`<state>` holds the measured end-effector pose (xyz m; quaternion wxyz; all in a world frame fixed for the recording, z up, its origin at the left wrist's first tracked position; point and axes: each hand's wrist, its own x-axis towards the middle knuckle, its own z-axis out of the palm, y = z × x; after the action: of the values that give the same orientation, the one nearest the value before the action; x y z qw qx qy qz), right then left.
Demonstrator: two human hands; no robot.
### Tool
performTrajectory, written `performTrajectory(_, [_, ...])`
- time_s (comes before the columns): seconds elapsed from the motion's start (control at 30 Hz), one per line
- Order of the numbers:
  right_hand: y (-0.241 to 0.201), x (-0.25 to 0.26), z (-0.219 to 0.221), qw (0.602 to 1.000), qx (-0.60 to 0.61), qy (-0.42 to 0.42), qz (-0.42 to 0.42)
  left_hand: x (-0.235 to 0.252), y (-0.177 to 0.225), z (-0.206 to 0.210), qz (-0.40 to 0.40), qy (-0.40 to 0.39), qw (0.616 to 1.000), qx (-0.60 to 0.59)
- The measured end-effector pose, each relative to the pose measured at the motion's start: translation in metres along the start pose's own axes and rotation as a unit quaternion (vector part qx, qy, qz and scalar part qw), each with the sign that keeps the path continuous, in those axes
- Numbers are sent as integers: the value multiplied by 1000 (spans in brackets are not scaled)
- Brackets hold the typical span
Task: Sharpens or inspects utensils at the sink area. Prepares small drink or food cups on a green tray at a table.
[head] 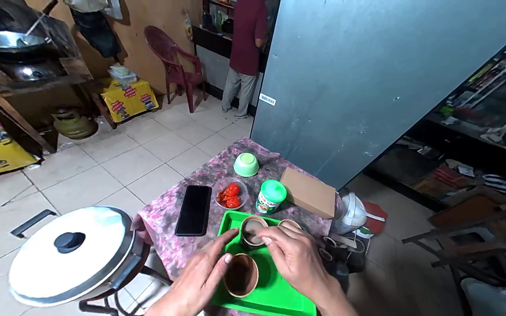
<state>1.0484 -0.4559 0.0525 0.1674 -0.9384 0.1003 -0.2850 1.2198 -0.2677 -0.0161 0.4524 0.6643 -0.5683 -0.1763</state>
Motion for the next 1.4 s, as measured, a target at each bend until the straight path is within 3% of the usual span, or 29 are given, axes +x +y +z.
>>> performTrajectory(0.27, [20, 7, 23, 994, -74, -44, 62, 5, 6, 9, 11, -32, 997, 68])
performTrajectory(0.43, [21, 10, 22, 995, -3, -48, 88, 5, 5, 9, 10, -29, 997, 71])
performTrajectory(0.53, [27, 17, 22, 995, -25, -31, 97, 6, 5, 9, 11, -28, 996, 79])
performTrajectory(0.97, [17, 25, 18, 992, -31, -76, 95, 10, 8, 7, -1, -26, 995, 91])
performTrajectory(1.1, [21, 29, 16, 995, -24, -41, 88, 11, 9, 6, -4, -33, 995, 96])
performTrajectory(1.27, [20, 28, 16, 992, -20, -80, 93, 11, 9, 6, -4, -32, 995, 91])
performTrajectory(1.4, [20, 28, 15, 992, -40, -56, 104, 12, 10, 7, -22, -25, 998, 48])
